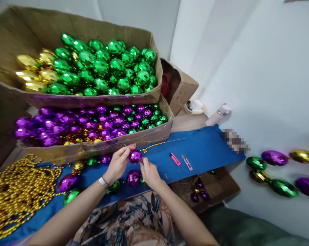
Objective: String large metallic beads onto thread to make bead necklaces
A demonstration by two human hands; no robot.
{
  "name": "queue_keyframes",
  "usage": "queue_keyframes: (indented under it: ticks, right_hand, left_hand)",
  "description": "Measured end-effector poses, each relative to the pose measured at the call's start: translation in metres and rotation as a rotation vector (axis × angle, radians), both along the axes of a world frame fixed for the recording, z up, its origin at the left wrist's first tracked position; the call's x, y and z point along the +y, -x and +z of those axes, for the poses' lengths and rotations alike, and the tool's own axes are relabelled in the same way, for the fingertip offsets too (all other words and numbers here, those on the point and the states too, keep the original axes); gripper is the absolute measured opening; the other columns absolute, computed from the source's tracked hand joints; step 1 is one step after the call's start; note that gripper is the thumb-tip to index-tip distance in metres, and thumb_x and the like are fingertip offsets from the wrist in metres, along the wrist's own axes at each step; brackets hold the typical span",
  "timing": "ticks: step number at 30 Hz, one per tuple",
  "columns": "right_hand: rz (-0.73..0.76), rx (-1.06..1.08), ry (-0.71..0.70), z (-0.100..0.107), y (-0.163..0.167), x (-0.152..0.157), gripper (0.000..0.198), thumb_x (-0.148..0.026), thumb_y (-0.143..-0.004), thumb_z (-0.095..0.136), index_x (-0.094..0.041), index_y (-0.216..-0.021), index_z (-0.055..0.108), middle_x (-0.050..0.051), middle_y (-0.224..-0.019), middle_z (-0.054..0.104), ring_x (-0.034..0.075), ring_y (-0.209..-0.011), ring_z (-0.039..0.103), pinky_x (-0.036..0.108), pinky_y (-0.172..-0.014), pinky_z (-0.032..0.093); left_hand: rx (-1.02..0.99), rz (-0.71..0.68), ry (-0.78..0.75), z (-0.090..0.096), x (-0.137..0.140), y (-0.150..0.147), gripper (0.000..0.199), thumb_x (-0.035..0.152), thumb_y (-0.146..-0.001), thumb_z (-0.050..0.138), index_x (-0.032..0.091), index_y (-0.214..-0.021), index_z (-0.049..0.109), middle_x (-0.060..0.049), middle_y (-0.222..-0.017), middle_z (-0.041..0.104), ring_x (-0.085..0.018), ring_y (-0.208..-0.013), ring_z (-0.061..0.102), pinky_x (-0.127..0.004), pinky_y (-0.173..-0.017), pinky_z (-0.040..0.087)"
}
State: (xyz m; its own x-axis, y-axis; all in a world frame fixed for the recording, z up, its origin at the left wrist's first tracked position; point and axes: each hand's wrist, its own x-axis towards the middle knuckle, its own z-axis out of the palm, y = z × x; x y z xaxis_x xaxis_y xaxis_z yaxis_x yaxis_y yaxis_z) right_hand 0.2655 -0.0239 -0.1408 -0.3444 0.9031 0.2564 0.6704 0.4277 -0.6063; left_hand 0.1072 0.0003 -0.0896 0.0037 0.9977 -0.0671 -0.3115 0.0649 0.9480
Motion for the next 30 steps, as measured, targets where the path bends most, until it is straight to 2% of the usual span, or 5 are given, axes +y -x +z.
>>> queue_keyframes:
  ticks: [6, 9, 20, 25, 30]
  right_hand:
    - [-0.081, 0.159, 0.007, 0.025, -0.025, 0.024, 0.025, -0.025, -0.096, 0.041, -0.019, -0.116, 0.055, 0.009, -0.107, 0.064, 0.017, -0.09, 0.062, 0.029, -0.081, 0.048]
    - [-0.141, 0.274, 0.018, 0.044, -0.029, 0.036, 0.027, -0.032, -0.095, 0.046, -0.021, -0.117, 0.059, 0.006, -0.101, 0.063, 0.013, -0.072, 0.06, 0.025, -0.071, 0.049]
    - [-0.203, 0.278, -0.099, 0.068, -0.048, 0.066, 0.024, -0.033, -0.093, 0.051, -0.018, -0.077, 0.062, 0.0, -0.075, 0.059, 0.012, -0.073, 0.056, 0.023, -0.068, 0.041]
    - [-0.324, 0.391, -0.135, 0.096, -0.078, 0.071, 0.03, -0.04, -0.093, 0.051, -0.018, -0.073, 0.056, -0.002, -0.068, 0.053, 0.01, -0.062, 0.049, 0.022, -0.061, 0.037]
    - [-0.534, 0.677, -0.174, 0.103, -0.127, 0.086, 0.036, -0.051, -0.09, 0.053, -0.018, -0.075, 0.054, -0.005, -0.056, 0.048, 0.008, -0.052, 0.043, 0.021, -0.052, 0.034]
  left_hand:
    - [0.341, -0.124, -0.19, -0.013, 0.03, -0.015, 0.033, 0.044, -0.09, 0.051, 0.015, -0.089, 0.067, -0.005, -0.078, 0.069, -0.017, -0.076, 0.063, -0.028, -0.074, 0.048]
    - [0.415, -0.271, -0.257, -0.014, 0.037, -0.023, 0.031, 0.043, -0.086, 0.056, 0.015, -0.078, 0.068, -0.003, -0.071, 0.067, -0.016, -0.069, 0.06, -0.026, -0.069, 0.046]
    - [0.461, -0.479, -0.258, -0.015, 0.054, -0.05, 0.035, 0.045, -0.088, 0.054, 0.014, -0.077, 0.065, -0.002, -0.069, 0.065, -0.014, -0.067, 0.059, -0.025, -0.067, 0.046]
    - [0.454, -0.605, -0.228, -0.01, 0.055, -0.053, 0.034, 0.045, -0.088, 0.054, 0.013, -0.095, 0.066, -0.003, -0.068, 0.065, -0.013, -0.061, 0.059, -0.023, -0.06, 0.046]
    - [0.524, -0.721, -0.186, -0.006, 0.056, -0.044, 0.035, 0.047, -0.085, 0.057, 0.013, -0.093, 0.065, -0.002, -0.067, 0.063, -0.01, -0.054, 0.055, -0.019, -0.05, 0.042]
